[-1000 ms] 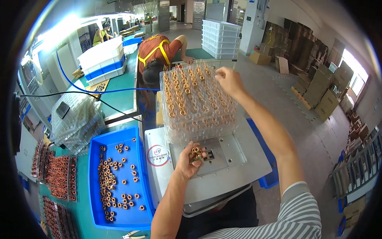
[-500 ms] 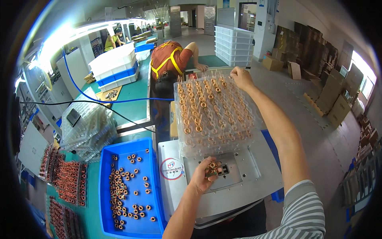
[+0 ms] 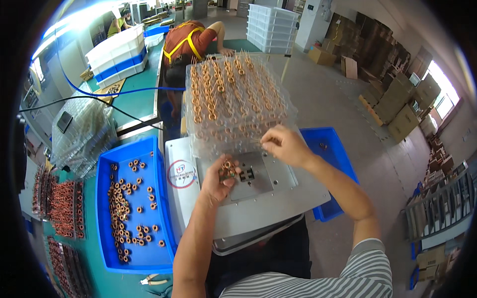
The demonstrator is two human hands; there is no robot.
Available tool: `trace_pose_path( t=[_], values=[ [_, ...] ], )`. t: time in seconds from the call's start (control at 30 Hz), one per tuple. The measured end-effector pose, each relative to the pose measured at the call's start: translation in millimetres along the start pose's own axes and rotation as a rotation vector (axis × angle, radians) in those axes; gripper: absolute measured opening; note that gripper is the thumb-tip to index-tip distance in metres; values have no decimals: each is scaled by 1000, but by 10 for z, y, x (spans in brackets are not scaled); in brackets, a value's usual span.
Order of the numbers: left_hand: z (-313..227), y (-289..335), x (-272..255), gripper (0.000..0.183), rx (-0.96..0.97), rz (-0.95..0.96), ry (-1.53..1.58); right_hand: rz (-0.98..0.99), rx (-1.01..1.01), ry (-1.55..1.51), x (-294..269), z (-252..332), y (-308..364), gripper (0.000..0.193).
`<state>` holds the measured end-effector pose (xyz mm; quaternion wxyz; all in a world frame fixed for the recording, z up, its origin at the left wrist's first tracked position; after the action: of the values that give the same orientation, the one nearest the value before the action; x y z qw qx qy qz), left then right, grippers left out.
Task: The person takes toroidal coils from a transparent tray, inserts them into a machine to trim their wire leads, and gathers the processed coils in hand.
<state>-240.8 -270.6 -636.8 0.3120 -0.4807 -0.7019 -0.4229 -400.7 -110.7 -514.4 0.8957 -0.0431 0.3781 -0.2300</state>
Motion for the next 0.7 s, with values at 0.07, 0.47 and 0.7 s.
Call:
trace_pose_path(
  t=[0.07, 0.47, 0.7],
  values=[
    [3, -15, -20, 29, 3, -17, 17, 2, 20, -20, 224, -119, 149, 20],
    [41, 66, -42, 30, 27, -16, 21, 189, -224, 242, 620, -255, 116, 17],
    [20, 89, -11, 28, 29, -41, 12, 242, -282, 275, 630, -285, 50, 16]
  ],
)
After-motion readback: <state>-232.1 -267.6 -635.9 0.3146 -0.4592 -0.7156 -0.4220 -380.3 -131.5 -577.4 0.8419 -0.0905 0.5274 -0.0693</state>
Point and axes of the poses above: each hand's wrist, its own y-axis away from the middle knuckle, its own x-axis out of the palm, z = x × y, the point moved 1 cm from there along -y, towards the middle knuckle, and after that the axes turned 6 degrees about -x, right-handed, at the moved point
